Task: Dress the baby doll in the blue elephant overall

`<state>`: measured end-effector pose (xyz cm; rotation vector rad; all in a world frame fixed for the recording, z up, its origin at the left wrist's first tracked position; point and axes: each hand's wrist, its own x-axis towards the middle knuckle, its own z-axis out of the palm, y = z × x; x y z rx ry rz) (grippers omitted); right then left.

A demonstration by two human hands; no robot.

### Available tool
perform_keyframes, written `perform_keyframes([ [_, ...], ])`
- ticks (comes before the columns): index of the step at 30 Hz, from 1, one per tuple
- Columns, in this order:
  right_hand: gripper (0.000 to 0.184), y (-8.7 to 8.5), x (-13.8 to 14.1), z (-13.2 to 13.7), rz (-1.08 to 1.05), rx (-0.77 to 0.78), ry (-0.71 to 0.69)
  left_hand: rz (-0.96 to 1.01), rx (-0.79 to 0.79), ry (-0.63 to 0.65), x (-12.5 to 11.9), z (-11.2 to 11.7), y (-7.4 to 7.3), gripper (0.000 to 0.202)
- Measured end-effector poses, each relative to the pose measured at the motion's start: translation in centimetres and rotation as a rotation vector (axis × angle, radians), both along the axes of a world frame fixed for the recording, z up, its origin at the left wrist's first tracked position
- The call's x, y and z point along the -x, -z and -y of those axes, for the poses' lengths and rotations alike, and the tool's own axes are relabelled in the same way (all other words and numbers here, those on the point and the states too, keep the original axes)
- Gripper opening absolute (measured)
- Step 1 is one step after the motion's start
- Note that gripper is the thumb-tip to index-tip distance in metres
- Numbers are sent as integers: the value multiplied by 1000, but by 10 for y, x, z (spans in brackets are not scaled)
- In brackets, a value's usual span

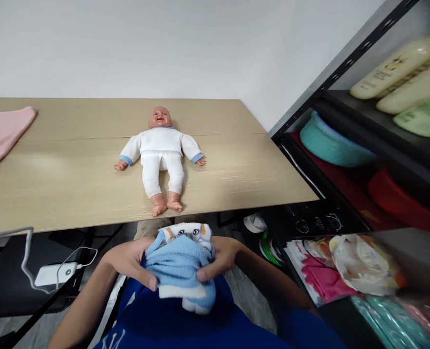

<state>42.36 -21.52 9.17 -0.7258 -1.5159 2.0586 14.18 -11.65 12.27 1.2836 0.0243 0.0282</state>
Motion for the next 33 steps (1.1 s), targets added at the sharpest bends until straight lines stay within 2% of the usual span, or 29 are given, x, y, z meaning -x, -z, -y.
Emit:
perform_keyframes([
  [3,66,-7,-8,-1,-8,8,143,-16,-20,-148,6,6,-3,75],
  [6,75,-28,1,-6,-16,-113,143,-8,-47,-248,12,9,-6,59],
  [8,77,-43,12,-8,32,-206,260,-15,-116,-338,12,11,-11,57],
  [10,59,-55,20,-8,172,-261,497,-80,-191,-497,6,16,-16,56],
  [12,42,-64,23,-8,382,-318,713,-184,-246,-711,-3,22,-18,44],
  [15,46,-72,24,-13,618,-457,826,-271,-310,-1011,-19,30,-13,36],
  [17,49,-74,25,-20,698,-514,823,-271,-338,-1119,-25,30,-8,36],
  [21,47,-73,31,-38,837,-532,823,-316,-381,-1158,-28,19,0,45],
  [25,41,-68,35,-58,847,-529,808,-350,-396,-1214,-30,3,7,46],
  [29,50,-59,37,-79,907,-505,859,-329,-345,-1218,-36,-14,19,43],
  [33,54,-47,39,-93,958,-469,842,-327,-361,-1249,-42,-28,29,44],
])
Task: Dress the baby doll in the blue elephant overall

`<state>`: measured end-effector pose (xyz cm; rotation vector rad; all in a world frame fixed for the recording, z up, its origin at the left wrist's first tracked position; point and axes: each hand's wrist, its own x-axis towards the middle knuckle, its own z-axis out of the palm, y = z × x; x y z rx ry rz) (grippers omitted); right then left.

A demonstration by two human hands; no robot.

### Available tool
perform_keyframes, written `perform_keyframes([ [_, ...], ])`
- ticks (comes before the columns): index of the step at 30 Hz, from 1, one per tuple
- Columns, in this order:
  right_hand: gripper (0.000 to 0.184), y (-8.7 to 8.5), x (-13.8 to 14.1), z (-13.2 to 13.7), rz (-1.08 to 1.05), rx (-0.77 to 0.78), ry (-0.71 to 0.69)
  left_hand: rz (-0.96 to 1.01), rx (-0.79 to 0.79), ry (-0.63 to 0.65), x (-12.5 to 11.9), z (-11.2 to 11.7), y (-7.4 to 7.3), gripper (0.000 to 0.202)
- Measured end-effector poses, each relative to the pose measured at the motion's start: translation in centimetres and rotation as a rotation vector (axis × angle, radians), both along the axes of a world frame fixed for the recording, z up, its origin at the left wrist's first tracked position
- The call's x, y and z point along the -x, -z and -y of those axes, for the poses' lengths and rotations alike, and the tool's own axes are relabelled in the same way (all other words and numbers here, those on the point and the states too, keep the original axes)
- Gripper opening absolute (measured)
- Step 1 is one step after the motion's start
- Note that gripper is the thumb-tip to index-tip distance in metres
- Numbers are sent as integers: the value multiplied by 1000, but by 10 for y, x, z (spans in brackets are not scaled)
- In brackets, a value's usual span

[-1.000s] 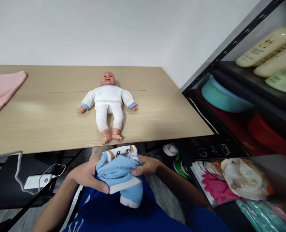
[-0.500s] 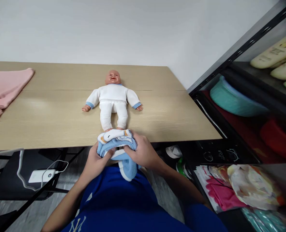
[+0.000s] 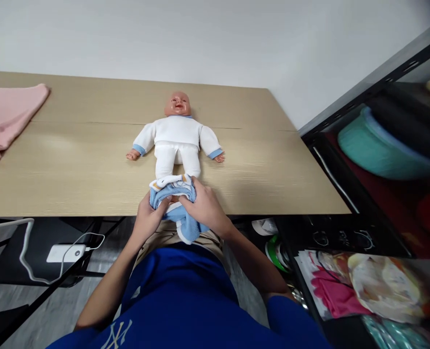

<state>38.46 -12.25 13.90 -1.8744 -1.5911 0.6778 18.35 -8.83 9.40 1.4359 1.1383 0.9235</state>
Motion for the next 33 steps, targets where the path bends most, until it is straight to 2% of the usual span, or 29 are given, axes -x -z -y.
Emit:
perform_keyframes([
  [6,57,15,-9,-18,-7,-23,28,33,-18,9,-14,-22,0,42],
  [10,53,22,-24,-42,-34,-60,52,7,-26,9,-29,-45,-2,37],
  [15,48,19,-41,-71,4,-93,82,-19,-26,43,-45,-71,-11,39],
  [17,53,12,-40,-72,26,-109,74,-37,-31,40,-44,-72,-13,37],
  [20,59,-1,-31,-61,32,-85,8,-69,-45,-5,-33,-60,-15,41],
  [24,61,-10,-16,-44,51,5,-71,-247,-25,-66,-17,-39,-17,48],
  [28,57,-6,-10,-40,126,7,-103,-398,-118,11,-10,-38,-13,34],
  [33,58,-1,-11,-41,230,62,-169,-400,-254,137,-8,-51,1,14],
])
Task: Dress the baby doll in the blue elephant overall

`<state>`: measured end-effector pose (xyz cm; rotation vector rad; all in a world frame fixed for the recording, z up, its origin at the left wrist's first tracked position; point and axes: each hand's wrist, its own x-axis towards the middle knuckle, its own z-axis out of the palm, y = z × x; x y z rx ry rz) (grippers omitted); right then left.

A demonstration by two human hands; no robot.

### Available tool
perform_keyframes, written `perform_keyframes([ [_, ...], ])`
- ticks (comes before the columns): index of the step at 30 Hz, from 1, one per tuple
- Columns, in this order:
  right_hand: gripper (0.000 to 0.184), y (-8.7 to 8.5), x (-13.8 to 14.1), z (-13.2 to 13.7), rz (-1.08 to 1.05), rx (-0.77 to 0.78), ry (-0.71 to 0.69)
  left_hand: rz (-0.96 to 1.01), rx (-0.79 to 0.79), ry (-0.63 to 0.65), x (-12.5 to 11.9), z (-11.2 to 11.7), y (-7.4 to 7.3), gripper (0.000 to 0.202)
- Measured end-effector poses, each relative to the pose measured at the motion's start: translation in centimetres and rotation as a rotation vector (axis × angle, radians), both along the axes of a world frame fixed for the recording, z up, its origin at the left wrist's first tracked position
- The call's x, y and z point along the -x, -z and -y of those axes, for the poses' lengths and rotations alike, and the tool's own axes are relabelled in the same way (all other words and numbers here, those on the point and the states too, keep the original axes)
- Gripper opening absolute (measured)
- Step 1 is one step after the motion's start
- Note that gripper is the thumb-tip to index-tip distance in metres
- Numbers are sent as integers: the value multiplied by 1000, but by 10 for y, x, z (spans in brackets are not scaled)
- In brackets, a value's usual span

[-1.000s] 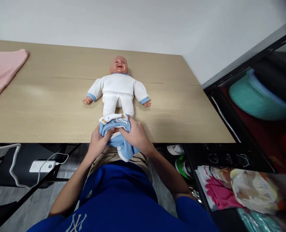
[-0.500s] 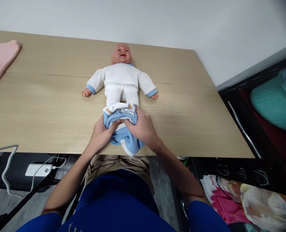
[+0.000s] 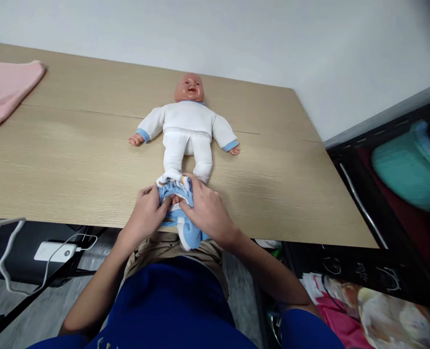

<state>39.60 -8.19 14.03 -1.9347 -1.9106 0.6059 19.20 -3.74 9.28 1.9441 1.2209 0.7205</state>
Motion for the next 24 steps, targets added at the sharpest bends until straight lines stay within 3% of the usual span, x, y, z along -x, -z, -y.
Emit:
perform_keyframes([
  [4,58,4,-10,0,-73,-24,-47,44,-12,52,4,-3,2,13],
  [9,58,8,-28,-9,-219,-66,-73,210,79,78,10,-4,-2,47],
  [18,65,8,-41,-32,-370,-119,-187,370,124,3,15,-20,-2,34],
  [24,64,16,-35,-39,-405,-330,-263,202,11,32,24,-35,-11,20],
])
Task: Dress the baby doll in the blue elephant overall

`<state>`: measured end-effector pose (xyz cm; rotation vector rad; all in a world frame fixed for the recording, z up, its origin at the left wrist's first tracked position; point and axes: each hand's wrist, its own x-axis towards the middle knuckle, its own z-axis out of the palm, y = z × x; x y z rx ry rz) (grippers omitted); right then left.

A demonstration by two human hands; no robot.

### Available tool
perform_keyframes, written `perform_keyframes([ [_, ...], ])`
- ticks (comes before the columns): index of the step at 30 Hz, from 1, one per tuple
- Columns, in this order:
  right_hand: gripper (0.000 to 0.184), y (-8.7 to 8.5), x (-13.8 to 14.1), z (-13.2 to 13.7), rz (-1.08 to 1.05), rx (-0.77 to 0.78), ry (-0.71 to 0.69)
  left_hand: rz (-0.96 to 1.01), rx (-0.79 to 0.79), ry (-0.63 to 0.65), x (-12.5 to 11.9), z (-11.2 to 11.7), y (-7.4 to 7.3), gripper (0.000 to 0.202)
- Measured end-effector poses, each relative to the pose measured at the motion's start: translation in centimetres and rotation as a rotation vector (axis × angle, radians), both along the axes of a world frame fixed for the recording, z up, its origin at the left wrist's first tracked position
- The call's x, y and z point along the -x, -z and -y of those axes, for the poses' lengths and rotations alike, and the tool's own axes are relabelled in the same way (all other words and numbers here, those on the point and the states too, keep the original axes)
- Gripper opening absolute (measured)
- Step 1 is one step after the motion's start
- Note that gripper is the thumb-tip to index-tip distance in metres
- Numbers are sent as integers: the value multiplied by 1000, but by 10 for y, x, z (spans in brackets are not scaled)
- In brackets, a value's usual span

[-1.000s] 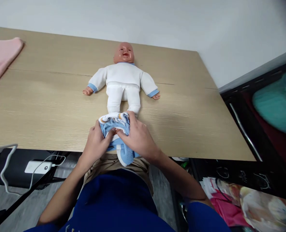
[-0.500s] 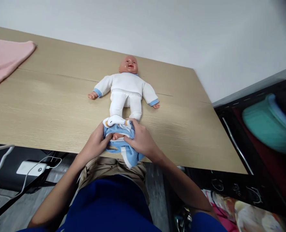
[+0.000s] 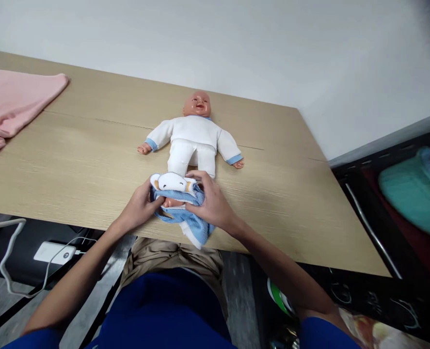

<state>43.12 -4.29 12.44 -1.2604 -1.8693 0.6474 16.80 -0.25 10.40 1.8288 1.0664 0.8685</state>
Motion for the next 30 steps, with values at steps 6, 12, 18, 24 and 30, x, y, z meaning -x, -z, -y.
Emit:
perform_keyframes([
  [6,49,0,-6,-18,51,-35,20,-134,-140,123,7,-22,-6,16],
  [12,55,2,-1,-21,90,23,63,-133,-201,171,14,-34,6,19],
  [18,54,10,0,-21,36,4,-15,-58,-171,142,15,-30,24,27],
  [24,41,12,-11,-29,126,-28,-63,-87,-295,188,20,-41,29,27],
  [30,26,11,-34,-56,130,3,-230,-103,-398,356,27,-78,11,18],
])
